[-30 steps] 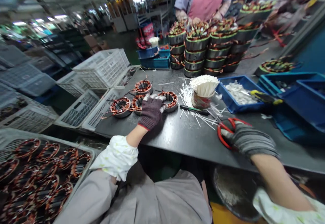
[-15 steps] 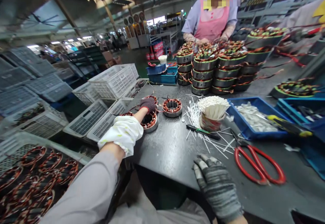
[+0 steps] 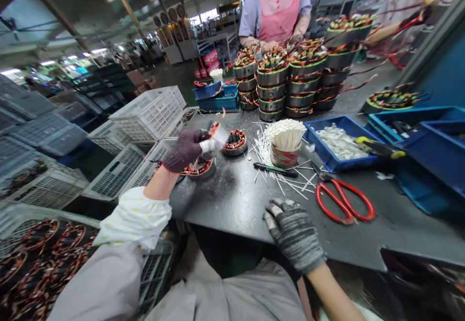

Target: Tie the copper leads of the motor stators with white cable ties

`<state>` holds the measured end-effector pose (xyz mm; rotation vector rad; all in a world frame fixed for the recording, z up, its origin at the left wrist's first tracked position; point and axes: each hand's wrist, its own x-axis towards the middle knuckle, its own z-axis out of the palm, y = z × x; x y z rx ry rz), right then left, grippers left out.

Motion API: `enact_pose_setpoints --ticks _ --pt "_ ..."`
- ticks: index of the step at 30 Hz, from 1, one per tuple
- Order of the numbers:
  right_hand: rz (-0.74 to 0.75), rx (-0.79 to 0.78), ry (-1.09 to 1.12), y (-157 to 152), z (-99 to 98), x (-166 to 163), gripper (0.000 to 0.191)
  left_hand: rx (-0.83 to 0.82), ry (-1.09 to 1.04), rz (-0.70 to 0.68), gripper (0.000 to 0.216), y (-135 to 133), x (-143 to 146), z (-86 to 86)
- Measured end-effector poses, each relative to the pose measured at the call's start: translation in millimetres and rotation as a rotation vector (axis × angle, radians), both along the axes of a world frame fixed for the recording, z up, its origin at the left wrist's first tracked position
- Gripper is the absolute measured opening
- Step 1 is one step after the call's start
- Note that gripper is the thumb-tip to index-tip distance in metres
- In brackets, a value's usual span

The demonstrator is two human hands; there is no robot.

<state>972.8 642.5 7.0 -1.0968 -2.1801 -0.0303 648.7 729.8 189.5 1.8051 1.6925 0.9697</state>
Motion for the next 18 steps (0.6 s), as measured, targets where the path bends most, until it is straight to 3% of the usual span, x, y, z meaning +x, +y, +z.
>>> enact_pose_setpoints --ticks 2,5,7,9,12,14,18 --pt "-0.001 -0.001 -0.006 0 2.9 1 0.027 0.050 0.226 -0.130 0.034 -31 31 -12.5" --pt "-0.006 -0.007 -0.003 -2 7.0 1 0.026 0.073 0.542 -0.251 0.031 -77 79 -46.5" --pt "-0.012 0.037 0.039 -5 10.0 -1 0.024 0.125 0.636 -0.207 0.029 -107 101 -67.9" --pt "0.011 0.126 0.110 -10 14.0 -6 0.024 0.200 0.576 -0.175 0.038 -132 106 -78.2" --pt "0.076 0.209 0.215 -16 21.8 -18 0.029 0.233 0.338 -0.240 0.046 -151 77 -74.2" --pt "0.074 0.217 0.262 -18 27.5 -24 0.033 0.279 0.310 -0.223 0.048 -149 42 -71.2" --pt "0.020 0.295 0.228 -23 36.7 -31 0.044 0.461 0.731 -0.137 0.044 -126 -11 -92.6"
